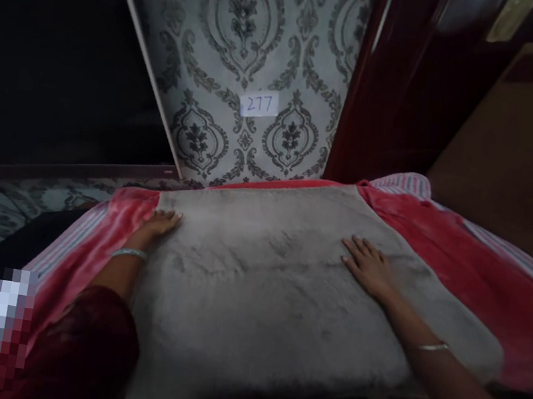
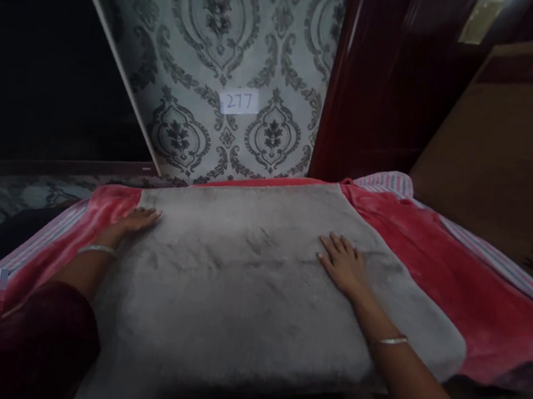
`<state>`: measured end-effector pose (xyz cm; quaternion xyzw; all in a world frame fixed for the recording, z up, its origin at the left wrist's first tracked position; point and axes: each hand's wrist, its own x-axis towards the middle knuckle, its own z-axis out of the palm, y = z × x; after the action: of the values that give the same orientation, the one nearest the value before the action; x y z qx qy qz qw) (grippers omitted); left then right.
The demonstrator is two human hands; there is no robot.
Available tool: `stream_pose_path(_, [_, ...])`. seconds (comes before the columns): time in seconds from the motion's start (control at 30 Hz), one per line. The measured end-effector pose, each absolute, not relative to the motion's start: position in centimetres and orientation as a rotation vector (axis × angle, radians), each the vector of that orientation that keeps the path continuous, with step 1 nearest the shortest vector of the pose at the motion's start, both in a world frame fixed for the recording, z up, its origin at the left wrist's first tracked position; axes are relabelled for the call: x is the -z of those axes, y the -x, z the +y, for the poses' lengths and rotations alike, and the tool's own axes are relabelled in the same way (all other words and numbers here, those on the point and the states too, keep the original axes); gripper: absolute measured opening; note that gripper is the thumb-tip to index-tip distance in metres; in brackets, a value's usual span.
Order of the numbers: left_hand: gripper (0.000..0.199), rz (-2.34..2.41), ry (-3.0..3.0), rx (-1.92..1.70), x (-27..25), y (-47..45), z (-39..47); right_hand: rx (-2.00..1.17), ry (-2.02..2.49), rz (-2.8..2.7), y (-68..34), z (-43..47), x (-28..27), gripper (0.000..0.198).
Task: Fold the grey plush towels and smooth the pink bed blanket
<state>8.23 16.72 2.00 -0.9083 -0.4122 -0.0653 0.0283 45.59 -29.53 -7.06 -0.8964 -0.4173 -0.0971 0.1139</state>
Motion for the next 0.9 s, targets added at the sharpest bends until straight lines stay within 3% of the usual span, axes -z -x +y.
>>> stream_pose_path(0.2, [0.064, -0.830, 3.070, -0.086, 0.8, -10.2, 6.1, 0.244, 2.604, -1.223, -45.8, -29.9, 6.8, 0.060])
stream_pose_path(0.37, [0.065, -0.541, 3.116, -0.043, 2.0, -10.1, -1.8, 0.210, 2.604, -1.232, -46.0, -30.2, 6.7, 0.060])
stream_pose_path(0.67, [0.065, -1.036, 2.892, -0.024, 2.1, -7.2, -1.6, 0.266, 2.564, -1.182, -45.6, -30.4, 6.6, 0.062])
stream_pose_path(0.9, [0.054, -0.895, 3.021, 0.291, 2.6, -5.1, -1.5, 0.302, 2.473, -1.174, -45.4, -30.7, 6.5, 0.057])
